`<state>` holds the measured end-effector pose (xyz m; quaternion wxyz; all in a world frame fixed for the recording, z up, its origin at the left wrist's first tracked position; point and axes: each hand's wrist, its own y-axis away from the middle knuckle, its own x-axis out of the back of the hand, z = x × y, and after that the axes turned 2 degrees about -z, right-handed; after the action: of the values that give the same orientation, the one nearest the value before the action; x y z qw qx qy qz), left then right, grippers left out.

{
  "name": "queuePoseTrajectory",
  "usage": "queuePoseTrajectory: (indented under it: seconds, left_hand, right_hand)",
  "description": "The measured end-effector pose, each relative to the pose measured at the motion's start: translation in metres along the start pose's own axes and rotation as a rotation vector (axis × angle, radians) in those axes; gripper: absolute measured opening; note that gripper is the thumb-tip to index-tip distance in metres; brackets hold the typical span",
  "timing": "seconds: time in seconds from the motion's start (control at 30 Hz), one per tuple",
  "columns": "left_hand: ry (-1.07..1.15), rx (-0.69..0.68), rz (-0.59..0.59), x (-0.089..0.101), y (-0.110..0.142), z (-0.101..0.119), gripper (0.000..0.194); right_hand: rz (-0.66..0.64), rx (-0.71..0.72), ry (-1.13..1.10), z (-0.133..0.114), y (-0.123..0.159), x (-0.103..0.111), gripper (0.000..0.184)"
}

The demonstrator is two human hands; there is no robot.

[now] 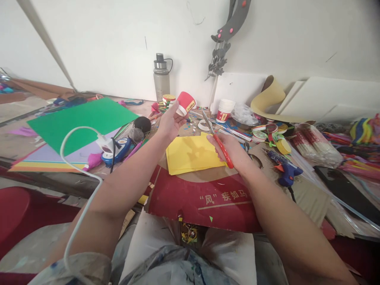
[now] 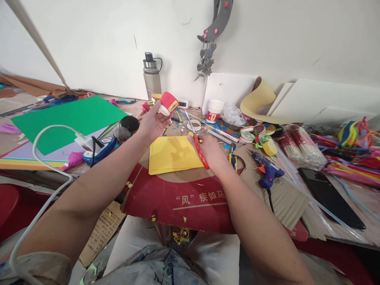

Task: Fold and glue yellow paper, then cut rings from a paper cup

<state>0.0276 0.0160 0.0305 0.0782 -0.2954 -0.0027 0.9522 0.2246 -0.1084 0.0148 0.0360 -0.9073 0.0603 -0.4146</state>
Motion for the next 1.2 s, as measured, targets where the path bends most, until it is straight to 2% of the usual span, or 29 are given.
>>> queuePoseTrajectory:
  seconds: [0.1, 0.2, 0.33, 0.53, 0.73, 0.9, 1.2]
  left_hand:
    - [0.027, 0.064, 0.043, -0.001, 0.001, -0.002, 0.043]
    - [0.072, 0.110, 0.047, -0.003, 0.005, -0.002, 0.045]
    - [0.123, 0.127, 0.021, -0.006, 0.010, 0.004, 0.042]
    - [0.077, 0.061, -0.023, -0.006, 0.009, 0.005, 0.039]
    - [-0.029, -0.046, -0.090, -0.004, 0.006, -0.002, 0.044]
    - [-0.061, -0.066, -0.124, -0.002, 0.006, -0.003, 0.048]
    - [-0.093, -0.107, -0.130, -0.003, 0.010, -0.001, 0.039]
  right_hand:
    - [0.068, -0.015, 0.024, 0.003, -0.003, 0.005, 0.061]
    - [0.109, 0.049, -0.077, -0.001, 0.000, 0.006, 0.062]
    - [0.028, 0.121, -0.162, -0.010, 0.008, 0.001, 0.064]
    - [-0.107, 0.124, -0.133, -0.020, 0.016, 0.002, 0.064]
    - [-0.141, 0.085, -0.087, -0.026, 0.018, 0.006, 0.061]
    - [-0.149, 0.078, -0.080, -0.028, 0.019, 0.006, 0.059]
    - [-0.164, 0.069, -0.084, -0.030, 0.020, 0.007, 0.063]
